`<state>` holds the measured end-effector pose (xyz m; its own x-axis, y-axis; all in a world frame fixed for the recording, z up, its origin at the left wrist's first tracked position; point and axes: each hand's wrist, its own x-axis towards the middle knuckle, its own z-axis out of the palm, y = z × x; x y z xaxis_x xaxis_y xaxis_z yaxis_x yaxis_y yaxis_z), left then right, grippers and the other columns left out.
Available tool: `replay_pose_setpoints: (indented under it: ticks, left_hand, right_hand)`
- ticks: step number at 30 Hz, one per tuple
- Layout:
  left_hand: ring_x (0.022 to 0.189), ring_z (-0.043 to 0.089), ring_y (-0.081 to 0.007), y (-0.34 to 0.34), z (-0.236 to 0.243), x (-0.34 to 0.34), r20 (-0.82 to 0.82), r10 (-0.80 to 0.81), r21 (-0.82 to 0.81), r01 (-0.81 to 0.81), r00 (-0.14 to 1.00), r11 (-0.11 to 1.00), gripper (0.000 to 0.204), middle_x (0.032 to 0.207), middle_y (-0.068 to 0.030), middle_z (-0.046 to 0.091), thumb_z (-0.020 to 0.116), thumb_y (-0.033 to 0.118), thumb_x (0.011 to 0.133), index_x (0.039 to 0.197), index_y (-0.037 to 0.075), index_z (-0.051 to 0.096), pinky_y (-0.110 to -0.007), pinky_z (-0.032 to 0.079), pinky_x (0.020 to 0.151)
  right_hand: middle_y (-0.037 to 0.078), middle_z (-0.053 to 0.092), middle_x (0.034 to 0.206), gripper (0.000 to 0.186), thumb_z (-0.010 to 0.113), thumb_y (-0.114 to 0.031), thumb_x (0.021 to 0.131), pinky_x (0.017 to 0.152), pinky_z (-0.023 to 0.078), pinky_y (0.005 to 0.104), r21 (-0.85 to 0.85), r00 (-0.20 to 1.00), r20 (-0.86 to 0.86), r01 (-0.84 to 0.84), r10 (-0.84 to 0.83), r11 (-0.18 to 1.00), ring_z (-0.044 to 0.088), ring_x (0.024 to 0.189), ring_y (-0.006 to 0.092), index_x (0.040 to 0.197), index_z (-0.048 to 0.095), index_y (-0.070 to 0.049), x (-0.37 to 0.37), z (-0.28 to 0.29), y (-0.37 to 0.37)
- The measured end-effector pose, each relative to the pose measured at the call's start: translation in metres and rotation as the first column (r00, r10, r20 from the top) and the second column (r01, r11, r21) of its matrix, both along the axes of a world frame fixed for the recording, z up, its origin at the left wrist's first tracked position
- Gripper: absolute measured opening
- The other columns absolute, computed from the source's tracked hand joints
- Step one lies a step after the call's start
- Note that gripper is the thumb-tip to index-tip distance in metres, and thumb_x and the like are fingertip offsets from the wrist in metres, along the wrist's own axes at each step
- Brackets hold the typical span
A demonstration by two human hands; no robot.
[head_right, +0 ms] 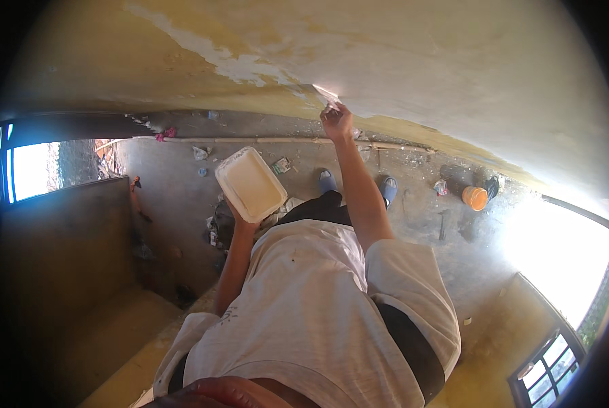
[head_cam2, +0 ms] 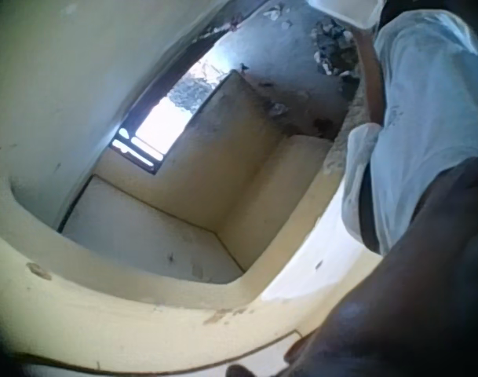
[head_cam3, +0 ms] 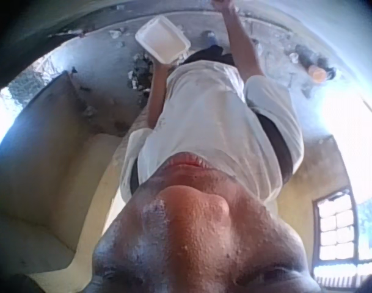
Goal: The person applies plaster to a wall using a spatula while holding a container of the plaster.
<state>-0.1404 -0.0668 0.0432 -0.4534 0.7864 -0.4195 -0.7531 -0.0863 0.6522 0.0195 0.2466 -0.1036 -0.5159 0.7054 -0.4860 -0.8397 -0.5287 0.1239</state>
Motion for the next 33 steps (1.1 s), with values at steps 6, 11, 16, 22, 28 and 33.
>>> replay_pose_setpoints:
  ticks: [6, 11, 16, 22, 28, 33]
  left_hand:
    - [0.121, 0.058, -0.0263, 0.015, -0.004, 0.020, 0.189, 0.062, -0.074, -0.049, 0.980, 0.996, 0.059, 0.133, -0.0052, 0.058, 0.038, 0.057, 0.100, 0.141, 0.015, 0.047, -0.046, 0.051, 0.099]
    - [0.117, 0.060, -0.0258, 0.063, -0.005, 0.056, 0.242, -0.013, -0.121, 0.043, 0.970, 0.992, 0.058, 0.131, -0.0054, 0.060, 0.040, 0.054, 0.100, 0.140, 0.013, 0.049, -0.043, 0.053, 0.096]
    - [0.117, 0.060, -0.0267, 0.076, -0.029, 0.074, 0.268, -0.117, 0.011, 0.118, 0.956, 0.993, 0.061, 0.132, -0.0058, 0.059, 0.039, 0.057, 0.099, 0.141, 0.013, 0.048, -0.044, 0.053, 0.097]
    - [0.116, 0.062, -0.0269, 0.064, -0.032, 0.073, 0.282, -0.071, 0.034, 0.064, 0.957, 0.997, 0.065, 0.131, -0.0070, 0.060, 0.039, 0.060, 0.098, 0.142, 0.011, 0.047, -0.045, 0.053, 0.097]
    - [0.115, 0.062, -0.0265, 0.035, -0.011, 0.044, 0.246, -0.046, 0.035, 0.039, 0.968, 0.999, 0.061, 0.130, -0.0059, 0.060, 0.038, 0.057, 0.100, 0.140, 0.013, 0.049, -0.045, 0.054, 0.096]
    - [0.120, 0.059, -0.0290, -0.002, -0.022, 0.005, 0.175, 0.072, -0.078, -0.060, 0.982, 0.995, 0.066, 0.136, -0.0065, 0.057, 0.039, 0.062, 0.097, 0.143, 0.016, 0.046, -0.048, 0.052, 0.099]
  right_hand:
    - [0.006, 0.052, 0.073, 0.021, 0.049, -0.010, 0.091, 0.065, 0.044, 0.0306, 0.100, 0.992, -0.065, 0.113, -0.106, 0.989, 0.048, 0.067, 0.0160, 0.100, 0.056, 0.008, 0.080, 0.043, 0.011]
    - [0.004, 0.048, 0.072, 0.021, 0.049, -0.010, 0.092, 0.064, 0.041, 0.0302, 0.155, 0.969, -0.073, 0.245, -0.236, 0.957, 0.046, 0.066, 0.0158, 0.100, 0.056, 0.008, 0.192, 0.086, 0.016]
    - [0.004, 0.047, 0.074, 0.018, 0.047, -0.013, 0.095, 0.065, 0.042, 0.0301, 0.170, 0.919, 0.007, 0.388, -0.395, 0.906, 0.044, 0.067, 0.0156, 0.097, 0.055, 0.003, 0.270, 0.120, -0.008]
    - [0.008, 0.055, 0.077, 0.014, 0.054, -0.014, 0.093, 0.065, 0.047, 0.0309, 0.119, 0.879, 0.461, 0.073, -0.120, 0.990, 0.051, 0.070, 0.0175, 0.085, 0.053, -0.002, 0.209, 0.079, -0.039]
    - [0.021, 0.059, 0.108, 0.014, 0.051, -0.009, 0.097, 0.075, 0.058, 0.0293, 0.118, 0.873, 0.460, -0.240, 0.161, 0.964, 0.066, 0.098, 0.0313, 0.103, 0.052, 0.004, 0.079, -0.012, -0.055]
    - [0.021, 0.062, 0.103, 0.013, 0.050, -0.006, 0.097, 0.068, 0.058, 0.0250, 0.114, 0.931, 0.334, -0.196, 0.148, 0.974, 0.065, 0.086, 0.0250, 0.103, 0.052, 0.006, 0.000, -0.045, -0.042]
